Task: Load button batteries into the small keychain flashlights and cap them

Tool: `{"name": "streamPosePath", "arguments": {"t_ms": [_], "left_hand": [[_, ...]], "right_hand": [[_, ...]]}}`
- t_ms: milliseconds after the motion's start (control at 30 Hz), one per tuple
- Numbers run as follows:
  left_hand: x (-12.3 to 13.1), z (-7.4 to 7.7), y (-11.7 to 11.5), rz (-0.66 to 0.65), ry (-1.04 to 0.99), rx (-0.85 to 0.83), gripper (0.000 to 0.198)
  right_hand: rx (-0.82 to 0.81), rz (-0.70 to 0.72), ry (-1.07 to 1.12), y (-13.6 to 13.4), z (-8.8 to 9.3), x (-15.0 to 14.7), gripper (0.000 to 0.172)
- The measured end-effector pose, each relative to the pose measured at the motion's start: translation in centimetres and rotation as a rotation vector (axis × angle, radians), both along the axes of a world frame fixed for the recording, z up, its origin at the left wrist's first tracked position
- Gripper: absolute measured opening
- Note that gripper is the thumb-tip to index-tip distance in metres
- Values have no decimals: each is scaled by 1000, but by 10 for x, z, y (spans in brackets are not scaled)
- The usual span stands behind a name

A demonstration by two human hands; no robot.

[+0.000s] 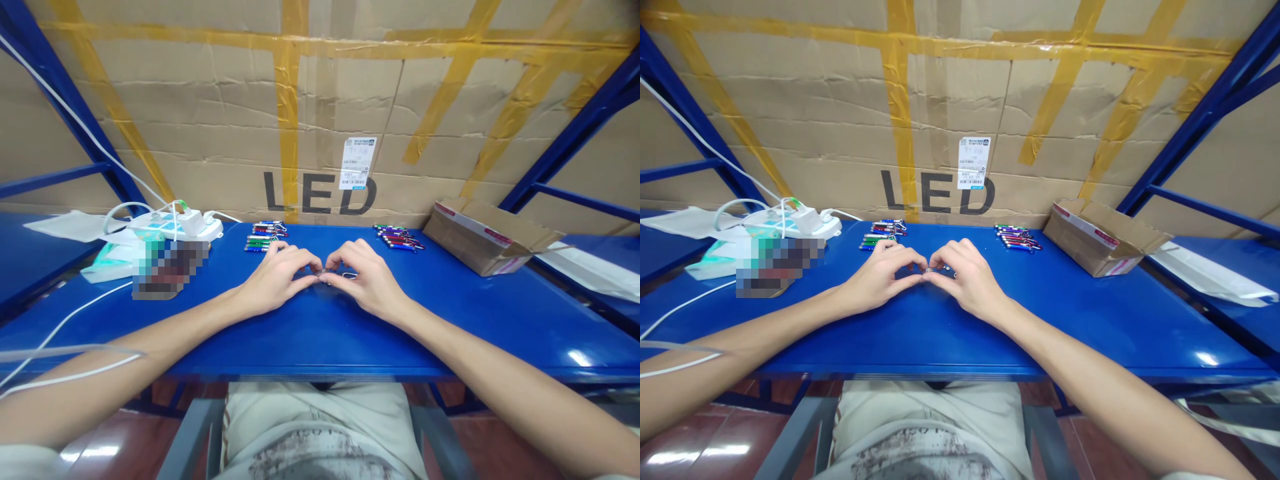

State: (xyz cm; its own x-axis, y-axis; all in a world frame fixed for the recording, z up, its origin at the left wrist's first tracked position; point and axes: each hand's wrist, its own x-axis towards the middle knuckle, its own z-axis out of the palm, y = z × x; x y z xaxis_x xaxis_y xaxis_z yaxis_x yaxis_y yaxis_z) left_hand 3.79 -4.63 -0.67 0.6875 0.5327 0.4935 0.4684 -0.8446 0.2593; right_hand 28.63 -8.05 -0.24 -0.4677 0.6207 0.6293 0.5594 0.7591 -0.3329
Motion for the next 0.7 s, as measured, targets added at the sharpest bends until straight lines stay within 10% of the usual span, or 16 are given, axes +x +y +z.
{"name": "streamPosePath", "arguments": {"t_ms": [700], "left_hand": [[-5,2,4,-22,-7,56,18]], "right_hand": [[123,-20,-64,-1,9,7,22]]}}
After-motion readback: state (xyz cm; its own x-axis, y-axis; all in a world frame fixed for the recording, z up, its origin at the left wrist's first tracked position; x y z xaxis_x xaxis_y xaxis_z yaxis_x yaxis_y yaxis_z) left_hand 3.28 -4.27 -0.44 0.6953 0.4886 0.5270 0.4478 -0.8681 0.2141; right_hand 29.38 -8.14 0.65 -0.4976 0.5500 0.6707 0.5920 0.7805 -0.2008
